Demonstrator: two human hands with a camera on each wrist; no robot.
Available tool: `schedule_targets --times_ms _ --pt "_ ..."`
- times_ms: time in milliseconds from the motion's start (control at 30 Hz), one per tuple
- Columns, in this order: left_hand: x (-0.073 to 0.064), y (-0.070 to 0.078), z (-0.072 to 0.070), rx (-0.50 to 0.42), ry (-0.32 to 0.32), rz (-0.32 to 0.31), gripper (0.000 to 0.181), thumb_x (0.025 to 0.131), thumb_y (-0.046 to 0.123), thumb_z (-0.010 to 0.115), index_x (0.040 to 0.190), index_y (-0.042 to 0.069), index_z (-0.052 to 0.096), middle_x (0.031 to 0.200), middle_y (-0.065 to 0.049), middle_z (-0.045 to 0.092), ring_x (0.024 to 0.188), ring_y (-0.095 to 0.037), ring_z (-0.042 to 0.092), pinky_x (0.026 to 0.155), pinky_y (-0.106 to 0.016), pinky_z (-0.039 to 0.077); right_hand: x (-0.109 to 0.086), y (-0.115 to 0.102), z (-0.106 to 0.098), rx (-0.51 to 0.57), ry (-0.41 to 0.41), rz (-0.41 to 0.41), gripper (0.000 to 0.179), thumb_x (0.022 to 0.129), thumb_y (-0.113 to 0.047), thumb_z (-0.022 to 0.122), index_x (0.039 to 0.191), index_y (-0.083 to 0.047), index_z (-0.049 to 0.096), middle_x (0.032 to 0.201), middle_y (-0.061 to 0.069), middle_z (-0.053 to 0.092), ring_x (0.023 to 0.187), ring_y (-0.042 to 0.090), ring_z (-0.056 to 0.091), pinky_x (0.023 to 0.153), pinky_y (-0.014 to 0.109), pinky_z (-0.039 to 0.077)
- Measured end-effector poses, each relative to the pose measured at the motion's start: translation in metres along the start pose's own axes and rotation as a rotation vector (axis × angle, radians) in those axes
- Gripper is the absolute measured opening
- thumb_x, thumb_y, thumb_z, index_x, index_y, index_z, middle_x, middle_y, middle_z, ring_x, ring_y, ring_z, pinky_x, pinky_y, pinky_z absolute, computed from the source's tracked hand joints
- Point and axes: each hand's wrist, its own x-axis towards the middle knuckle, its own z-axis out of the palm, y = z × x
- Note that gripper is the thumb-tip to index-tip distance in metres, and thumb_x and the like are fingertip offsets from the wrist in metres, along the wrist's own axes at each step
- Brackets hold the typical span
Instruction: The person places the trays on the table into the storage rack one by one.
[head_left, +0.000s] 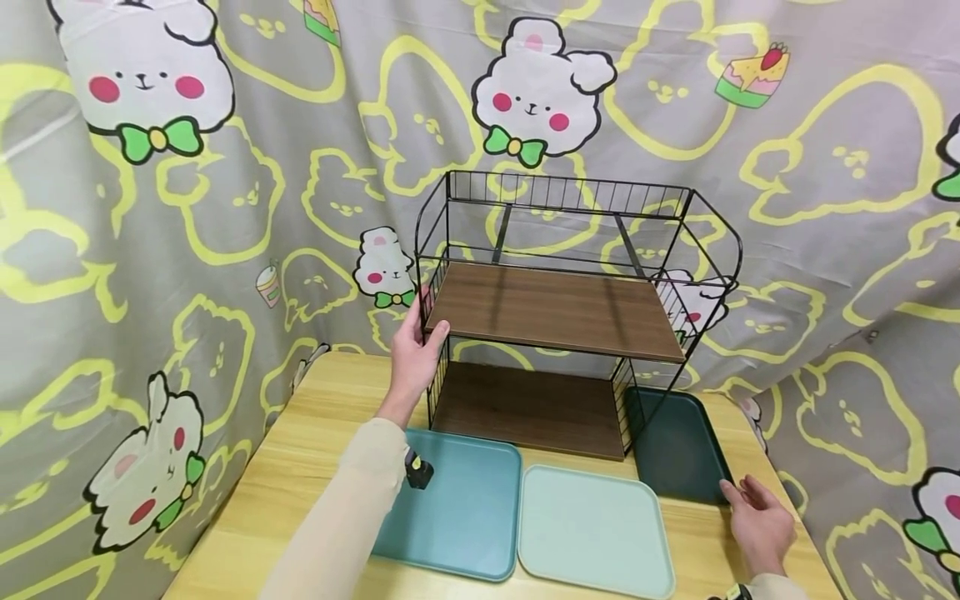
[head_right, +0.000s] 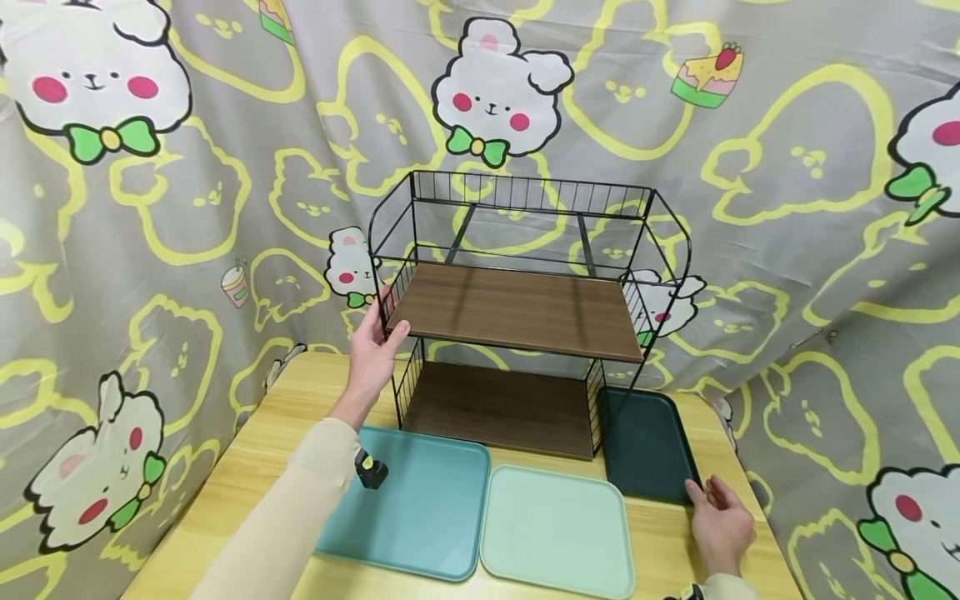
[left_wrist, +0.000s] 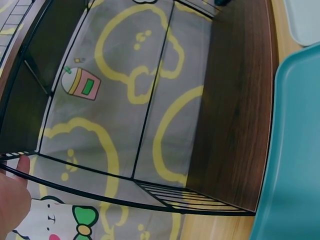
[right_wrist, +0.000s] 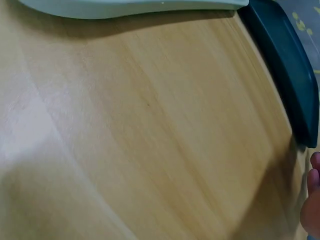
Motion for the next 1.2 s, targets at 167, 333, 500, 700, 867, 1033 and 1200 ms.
schedule_targets --times_ms 167,333,500,700,867,1033,1200 --pt "-0.001 0.0 0.0 0.011 0.002 -0.015 0.069 0.107 0.013 0.063 0.169 0.022 0.032 0.173 0.0 0.037 0.16 -0.015 0.033 0.131 -0.039 0.032 0.004 0.007 0.005 -0.009 -0.005 0.036 0.065 0.097 -0.036 0.076 0.148 -0.001 0.06 0.065 -0.053 0.038 0.065 -0.033 0.041 0.07 -0.003 0.036" --pt "-0.001 -0.001 -0.002 0.015 0.005 -0.023 0.07 0.107 0.014 0.064 0.169 0.019 0.031 0.172 0.001 0.037 0.16 -0.013 0.034 0.131 -0.038 0.031 0.008 0.008 0.011 -0.005 -0.003 0.061 0.065 0.098 -0.039 0.075 0.15 -0.004 0.06 0.064 -0.053 0.038 0.064 -0.033 0.04 0.1 0.009 0.047" --pt "-0.001 -0.002 -0.002 0.017 0.01 -0.027 0.069 0.107 0.014 0.064 0.168 0.022 0.033 0.172 0.0 0.039 0.16 -0.016 0.035 0.131 -0.04 0.032 0.011 0.011 0.018 -0.104 0.005 0.017 0.055 0.1 -0.036 0.072 0.144 -0.003 0.065 0.104 -0.018 0.082 0.083 -0.008 0.06 0.125 0.047 0.033" --pt "0.0 -0.003 -0.002 0.004 0.003 -0.018 0.07 0.107 0.013 0.064 0.168 0.027 0.033 0.171 0.0 0.04 0.159 -0.017 0.037 0.13 -0.04 0.033 0.013 0.014 0.024 -0.23 0.063 -0.086 0.041 0.1 -0.021 0.07 0.133 0.004 0.068 0.13 0.03 0.068 0.114 0.047 0.058 0.109 0.06 0.029" --pt "0.002 -0.004 0.001 0.01 0.005 -0.012 0.069 0.107 0.014 0.064 0.168 0.026 0.033 0.172 0.003 0.039 0.159 -0.014 0.036 0.13 -0.038 0.033 0.014 0.014 0.022 -0.267 0.061 -0.112 0.039 0.102 -0.017 0.065 0.134 0.006 0.065 0.129 0.03 0.068 0.123 0.053 0.057 0.107 0.062 0.027" --pt "0.001 -0.004 0.001 0.006 -0.003 -0.001 0.069 0.107 0.013 0.063 0.169 0.023 0.033 0.172 0.005 0.037 0.16 -0.014 0.035 0.132 -0.038 0.03 0.013 0.015 0.019 -0.248 0.089 -0.081 0.037 0.103 -0.014 0.061 0.135 0.005 0.065 0.137 0.03 0.062 0.13 0.053 0.054 0.113 0.06 0.027" --pt "-0.001 -0.002 0.001 0.012 0.012 -0.018 0.069 0.107 0.013 0.063 0.168 0.024 0.033 0.172 0.003 0.038 0.16 -0.013 0.034 0.132 -0.039 0.03 0.012 0.02 0.016 -0.181 0.119 -0.013 0.037 0.104 -0.016 0.063 0.134 0.004 0.068 0.133 0.028 0.068 0.11 0.033 0.064 0.119 0.054 0.028"
